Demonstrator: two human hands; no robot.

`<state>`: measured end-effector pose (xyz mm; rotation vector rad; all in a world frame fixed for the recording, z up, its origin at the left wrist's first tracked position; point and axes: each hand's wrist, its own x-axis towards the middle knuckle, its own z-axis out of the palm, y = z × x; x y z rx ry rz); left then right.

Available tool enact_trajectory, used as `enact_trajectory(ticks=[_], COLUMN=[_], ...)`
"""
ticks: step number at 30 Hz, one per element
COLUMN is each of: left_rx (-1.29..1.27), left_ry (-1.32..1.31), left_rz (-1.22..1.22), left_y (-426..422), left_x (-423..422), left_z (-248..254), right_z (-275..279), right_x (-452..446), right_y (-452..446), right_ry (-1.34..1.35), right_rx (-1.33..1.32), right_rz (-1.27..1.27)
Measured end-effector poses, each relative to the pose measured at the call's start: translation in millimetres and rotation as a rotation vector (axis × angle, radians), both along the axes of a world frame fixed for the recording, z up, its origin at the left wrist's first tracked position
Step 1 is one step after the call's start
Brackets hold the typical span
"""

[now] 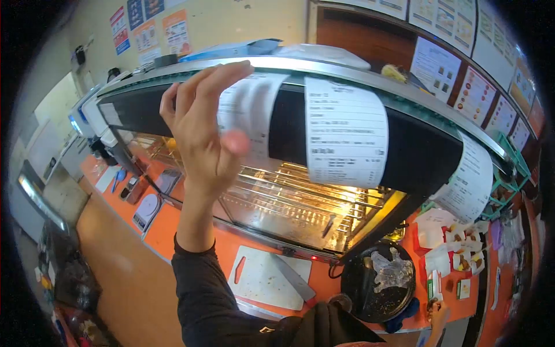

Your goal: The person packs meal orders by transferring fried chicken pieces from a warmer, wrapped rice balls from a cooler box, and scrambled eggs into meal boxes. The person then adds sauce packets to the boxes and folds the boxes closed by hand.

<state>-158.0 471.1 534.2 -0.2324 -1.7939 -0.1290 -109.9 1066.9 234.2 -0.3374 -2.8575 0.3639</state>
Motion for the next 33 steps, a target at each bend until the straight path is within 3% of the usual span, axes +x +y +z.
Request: enact_trajectory(ticks=[4,9,11,15,17,19,20,21,22,23,25,29,33], left_rx=[0.002,0.042,0.058,0.051,0.043,-0.169,-0.182,-0.178,-0.165,-0.148,-0.107,0.013,0.324], left_ry=[-0.048,-0.007,-0.01,-0.003,-0.034,-0.099,-0.097,-0.094,-0.089,-0.084,-0.064,0.114,0.338], left_rz=[-0.009,-0.188,-0.202,-0.224,-0.246,-0.099,-0.098,-0.1,-0.108,-0.121,-0.134,-0.119,-0.231], left_y=[-30.9,-43.2,-44.6,-47.0,-45.9,-42.5,-38.9,-38.0,-37.9,-38.0,-44.3,-50.4,6.9], left_x=[-17.4,-23.1,-24.0,-25.9,-22.1,-20.7,-19.6,-18.7,-18.8,-20.2,-21.3,-5.6,34.1], left_z=[-6.3,-15.6,-16.5,-16.0,-10.7,-0.1,-1.9,-3.9,-7.9,-11.5,-18.6,-33.5,-63.7], right_z=[-28.1,-41.1,-35.1,-32.8,-30.3,-12.5,-15.0,1.0,7.5,-9.5,-8.4,-13.4,-55.4], right_x=[-5.8,-18.4,-16.0,-14.2,-8.5,-1.1,-1.3,1.0,2.1,6.7,14.7,65.4,127.4], right_y=[18.9,26.2,14.9,11.4,11.0,-9.3,-15.1,-12.8,-13.1,3.2,21.4,77.2,171.9], right_ry=[0.051,0.023,0.169,-0.03,0.052,0.039,0.216,-0.116,-0.169,0.1,-0.029,-0.151,-0.066], right_rx=[-0.08,-0.141,-0.048,-0.023,-0.042,-0.007,-0.11,-0.219,-0.116,-0.172,-0.048,-0.075,-0.157], right_rz=[0.036,0.064,0.237,0.013,0.14,0.062,0.069,-0.015,-0.056,0.063,-0.003,-0.176,-0.296])
